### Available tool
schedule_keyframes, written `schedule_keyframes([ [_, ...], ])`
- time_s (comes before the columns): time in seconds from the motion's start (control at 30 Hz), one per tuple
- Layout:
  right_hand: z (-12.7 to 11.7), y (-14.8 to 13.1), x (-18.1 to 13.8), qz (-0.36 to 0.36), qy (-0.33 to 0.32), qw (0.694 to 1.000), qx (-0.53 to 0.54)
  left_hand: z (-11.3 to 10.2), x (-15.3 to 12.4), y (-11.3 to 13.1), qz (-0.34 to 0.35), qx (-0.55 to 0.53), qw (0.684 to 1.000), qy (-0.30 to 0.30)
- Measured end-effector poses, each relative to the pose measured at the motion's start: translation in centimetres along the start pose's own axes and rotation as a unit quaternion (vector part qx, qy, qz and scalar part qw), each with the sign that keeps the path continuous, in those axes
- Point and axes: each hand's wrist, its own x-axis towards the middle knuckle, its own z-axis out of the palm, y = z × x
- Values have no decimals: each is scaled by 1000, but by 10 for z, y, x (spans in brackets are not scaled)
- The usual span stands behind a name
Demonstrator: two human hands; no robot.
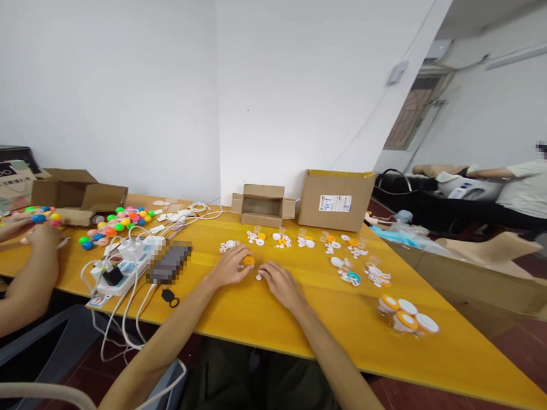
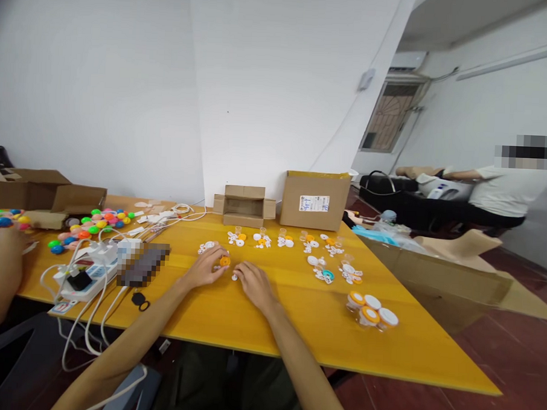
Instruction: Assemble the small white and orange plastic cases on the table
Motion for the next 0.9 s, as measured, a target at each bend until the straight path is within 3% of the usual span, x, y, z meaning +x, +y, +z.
schedule_keyframes([
  [0.33,3,9,7,107,80,986,101,17,-3,7,-4,-52,997,-65],
  [0.67,7,12,8,131,94,979,124,17,-2,10,-13,-38,997,-66],
  [0.9,5,12,8,125,89,983,104,16,1,10,6,-45,991,-124],
])
